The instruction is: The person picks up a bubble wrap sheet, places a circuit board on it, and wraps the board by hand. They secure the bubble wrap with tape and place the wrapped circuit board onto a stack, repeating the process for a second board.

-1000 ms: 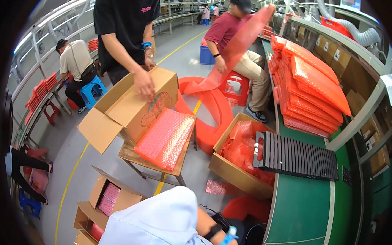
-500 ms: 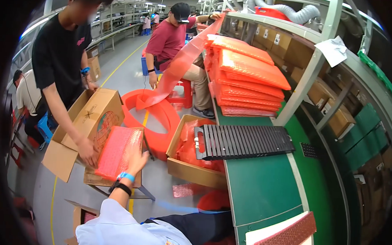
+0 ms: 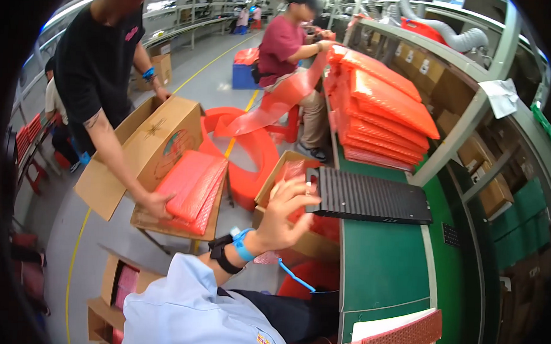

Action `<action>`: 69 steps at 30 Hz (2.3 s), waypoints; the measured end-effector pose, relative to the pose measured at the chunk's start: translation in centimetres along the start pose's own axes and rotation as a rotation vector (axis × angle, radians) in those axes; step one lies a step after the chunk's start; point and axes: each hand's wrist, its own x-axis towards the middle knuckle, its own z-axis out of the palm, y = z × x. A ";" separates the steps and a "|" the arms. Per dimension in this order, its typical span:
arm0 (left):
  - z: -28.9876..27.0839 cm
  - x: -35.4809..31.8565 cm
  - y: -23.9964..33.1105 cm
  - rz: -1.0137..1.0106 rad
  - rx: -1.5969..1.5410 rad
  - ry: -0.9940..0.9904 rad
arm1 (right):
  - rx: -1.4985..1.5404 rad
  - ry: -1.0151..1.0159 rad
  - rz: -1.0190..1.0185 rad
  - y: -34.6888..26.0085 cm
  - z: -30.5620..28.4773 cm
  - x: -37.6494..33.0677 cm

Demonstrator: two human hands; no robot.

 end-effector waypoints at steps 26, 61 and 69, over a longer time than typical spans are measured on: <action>23.9 0.6 21.2 0.980 -0.540 -1.103 | -0.279 -0.481 0.156 -8.3 -5.1 7.6; 32.6 -8.6 16.1 0.438 -1.277 -1.303 | -0.924 0.038 0.473 16.7 32.8 39.0; 29.9 -2.5 20.1 0.358 -0.735 -0.994 | -0.517 -0.223 0.300 4.9 16.3 36.0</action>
